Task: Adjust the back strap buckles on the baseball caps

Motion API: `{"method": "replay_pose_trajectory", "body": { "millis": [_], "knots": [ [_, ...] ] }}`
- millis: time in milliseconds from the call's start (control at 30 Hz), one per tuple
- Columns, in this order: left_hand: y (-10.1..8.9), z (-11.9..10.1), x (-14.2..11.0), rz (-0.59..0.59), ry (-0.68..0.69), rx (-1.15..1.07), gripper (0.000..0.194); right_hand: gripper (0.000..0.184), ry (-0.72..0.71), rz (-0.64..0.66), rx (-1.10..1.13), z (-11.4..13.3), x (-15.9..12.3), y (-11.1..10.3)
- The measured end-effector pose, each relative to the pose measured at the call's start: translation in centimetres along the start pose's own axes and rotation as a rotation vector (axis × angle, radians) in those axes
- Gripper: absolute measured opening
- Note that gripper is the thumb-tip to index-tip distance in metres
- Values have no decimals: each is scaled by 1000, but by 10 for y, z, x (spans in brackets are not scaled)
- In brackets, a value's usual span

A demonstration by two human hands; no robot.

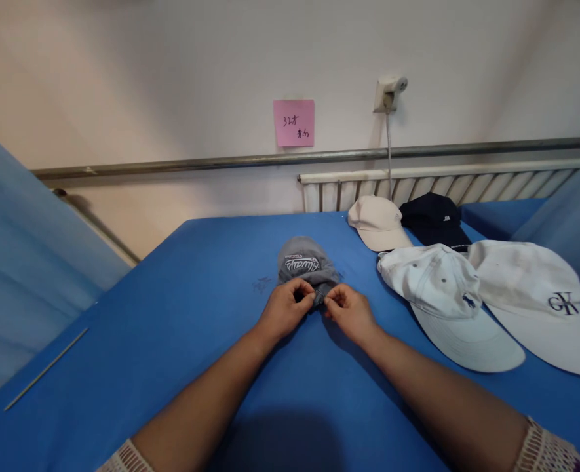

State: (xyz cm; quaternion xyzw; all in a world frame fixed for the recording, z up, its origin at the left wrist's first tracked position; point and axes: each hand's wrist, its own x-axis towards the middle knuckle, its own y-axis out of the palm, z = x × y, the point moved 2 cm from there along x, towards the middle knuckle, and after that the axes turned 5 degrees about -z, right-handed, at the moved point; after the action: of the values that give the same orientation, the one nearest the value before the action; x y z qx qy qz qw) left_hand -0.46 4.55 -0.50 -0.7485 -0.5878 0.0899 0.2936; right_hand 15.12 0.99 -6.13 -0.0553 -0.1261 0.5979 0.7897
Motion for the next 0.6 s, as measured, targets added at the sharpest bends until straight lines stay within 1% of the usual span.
{"method": "replay_pose_trajectory", "body": {
  "millis": [133, 367, 533, 600],
  "knots": [
    [0, -1, 0, 2, -6, -14, 9, 11, 1, 47, -62, -4, 1, 2],
    [0, -1, 1, -1, -19, -43, 9, 11, -32, 97, -1, -3, 0, 5],
    [1, -2, 0, 3, -32, -67, 10, 7, -83, 68, -65, -4, 4, 3],
    [1, -4, -1, 0, -29, -71, 9, 9, -67, 86, -45, -4, 5, 4]
  ]
}}
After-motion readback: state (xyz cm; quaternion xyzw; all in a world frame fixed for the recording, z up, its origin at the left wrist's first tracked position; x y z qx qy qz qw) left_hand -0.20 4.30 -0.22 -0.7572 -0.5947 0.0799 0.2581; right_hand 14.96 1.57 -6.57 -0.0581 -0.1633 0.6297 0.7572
